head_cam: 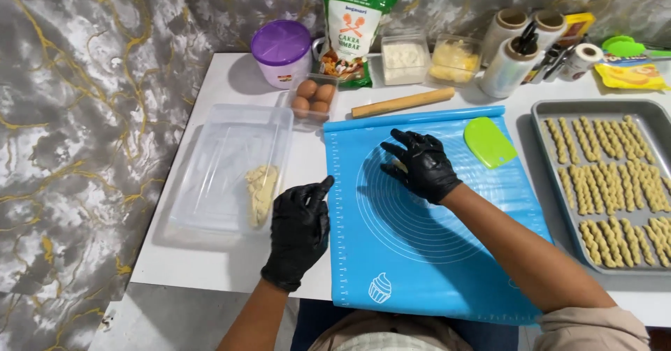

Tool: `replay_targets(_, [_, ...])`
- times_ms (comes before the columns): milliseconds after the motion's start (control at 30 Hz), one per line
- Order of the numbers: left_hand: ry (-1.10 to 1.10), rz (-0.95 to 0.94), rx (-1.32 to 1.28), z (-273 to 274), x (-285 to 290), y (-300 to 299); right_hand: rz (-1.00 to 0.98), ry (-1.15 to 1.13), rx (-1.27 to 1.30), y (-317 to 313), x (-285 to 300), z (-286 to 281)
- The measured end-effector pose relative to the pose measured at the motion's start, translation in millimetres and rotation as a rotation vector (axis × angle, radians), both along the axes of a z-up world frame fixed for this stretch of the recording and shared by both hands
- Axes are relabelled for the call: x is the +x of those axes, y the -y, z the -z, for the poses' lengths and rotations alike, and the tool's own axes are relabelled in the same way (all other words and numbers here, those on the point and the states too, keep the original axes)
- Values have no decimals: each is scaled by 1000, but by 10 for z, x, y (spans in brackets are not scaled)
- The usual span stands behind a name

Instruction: Twisting thin strips of dough and placing them onto a baking tray to make cookies or pastries

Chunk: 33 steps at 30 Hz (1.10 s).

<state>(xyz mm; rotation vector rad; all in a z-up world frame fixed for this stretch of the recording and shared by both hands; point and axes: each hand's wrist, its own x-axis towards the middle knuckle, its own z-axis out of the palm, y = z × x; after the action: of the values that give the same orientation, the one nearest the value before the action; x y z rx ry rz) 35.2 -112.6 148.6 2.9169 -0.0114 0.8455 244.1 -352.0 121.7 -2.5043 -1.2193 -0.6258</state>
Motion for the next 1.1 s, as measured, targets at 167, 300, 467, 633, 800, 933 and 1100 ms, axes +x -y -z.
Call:
replay_targets(167, [-177, 230, -145, 524, 895, 250, 24, -402, -65, 288, -184, 31])
replay_targets(300, [-384, 241, -178, 741, 1354, 382, 53, -380, 67, 258, 26, 319])
replay_targets(467, [-551, 286, -98, 513, 1435, 468, 176, -540, 114, 235, 481, 622])
replay_targets(633, [-539, 280, -74, 492, 1526, 421, 152, -399, 287, 379, 296, 346])
replay_targets(800, [-525, 242, -57, 783, 1768, 393, -24, 14, 76, 542, -573, 151])
replay_targets(933, [-486, 150, -98, 922, 1883, 514, -223, -281, -188, 718, -921, -309])
replay_targets(1100, [-438, 133, -135, 872, 1820, 564, -146, -482, 216, 688, -406, -443])
